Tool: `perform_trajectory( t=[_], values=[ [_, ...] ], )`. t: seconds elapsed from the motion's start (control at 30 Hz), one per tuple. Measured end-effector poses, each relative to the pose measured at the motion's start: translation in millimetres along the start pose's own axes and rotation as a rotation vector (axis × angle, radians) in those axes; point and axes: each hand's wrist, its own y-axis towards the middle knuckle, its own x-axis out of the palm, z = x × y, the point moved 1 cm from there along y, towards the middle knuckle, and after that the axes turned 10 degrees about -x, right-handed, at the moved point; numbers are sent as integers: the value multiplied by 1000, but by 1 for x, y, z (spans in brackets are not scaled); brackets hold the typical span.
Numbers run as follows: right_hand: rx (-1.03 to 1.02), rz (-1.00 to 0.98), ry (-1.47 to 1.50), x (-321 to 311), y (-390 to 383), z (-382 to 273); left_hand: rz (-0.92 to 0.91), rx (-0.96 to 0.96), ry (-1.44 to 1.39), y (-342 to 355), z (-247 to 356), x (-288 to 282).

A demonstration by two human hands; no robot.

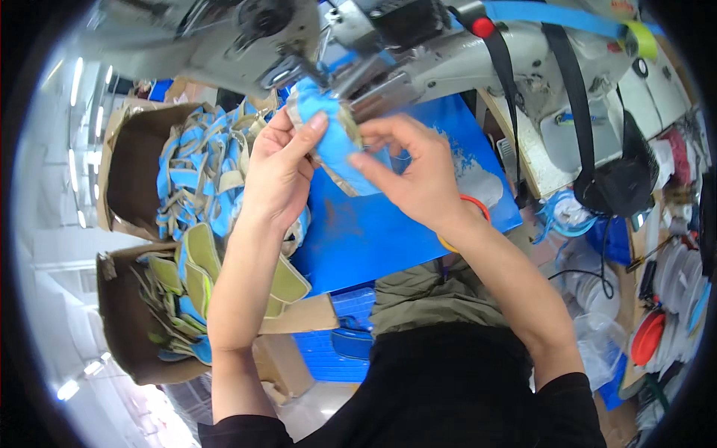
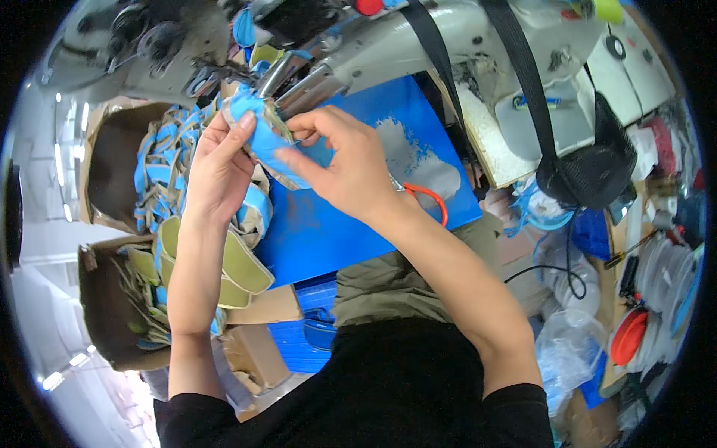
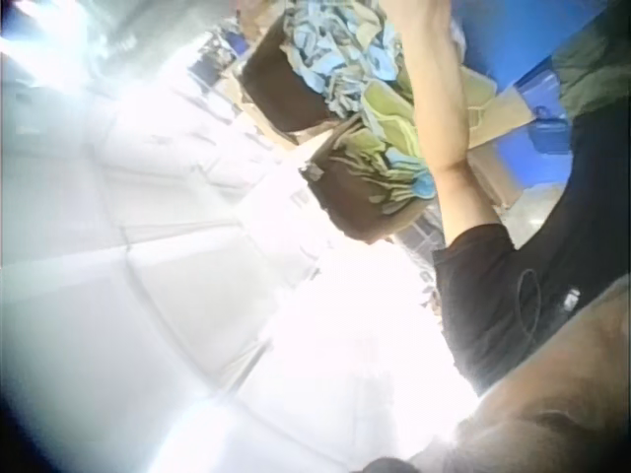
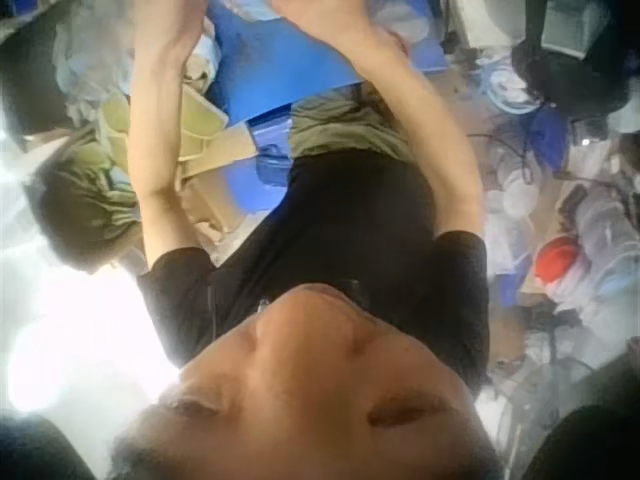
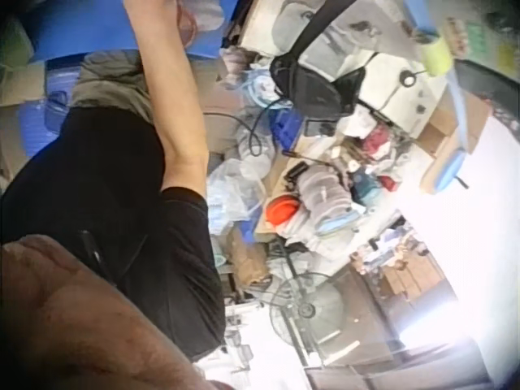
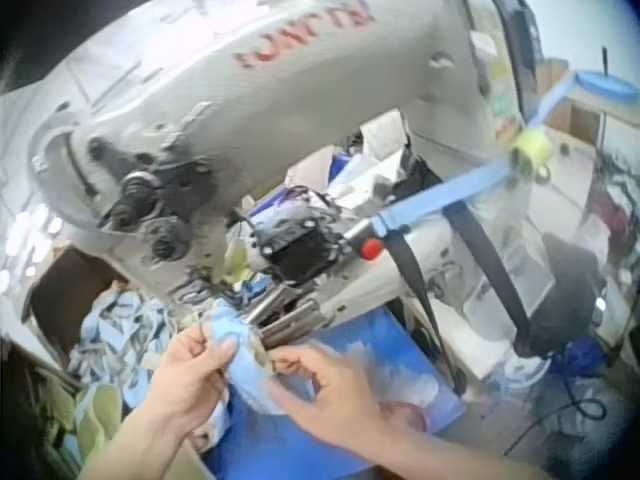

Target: The person sews light blue and beige fabric pieces using a sewing machine, then trims excess thread with scissors. They repeatedly pick up fabric pieces, align them under the needle, sew, and cut threads, handling multiple items one at a time.

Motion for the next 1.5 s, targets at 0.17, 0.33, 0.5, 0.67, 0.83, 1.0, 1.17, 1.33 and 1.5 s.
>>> perform_trajectory(
  t=[0.17, 0.33, 0.5, 0.67, 0.83, 1.0, 1.17, 1.33, 1.5],
  values=[
    [-14, 22, 18, 2, -7, 10, -98, -69, -60, 4, 0, 0],
    [-14, -11, 37, 0, -7, 15, -102, -65, -165, 8, -4, -6],
    [-28, 10, 75, 2, -10, 22, -127, -56, -171, 7, -2, -3],
    [-8, -3, 50, 0, -9, 20, -137, -51, -164, 4, -4, -2],
    [111, -197, -133, -11, -21, 19, -16, 68, -110, -15, -32, 1],
    [115, -218, -224, -62, -34, -36, 92, 177, -176, -49, -79, -18],
    [300, -140, -350, -135, -56, -63, -241, 393, -323, -160, -10, 14],
    [441, -455, -394, -119, -112, -40, -909, 820, -104, -238, 35, -11],
    [263, -652, -606, -78, -141, -30, -876, 904, -43, -253, 28, -25]
  ],
)
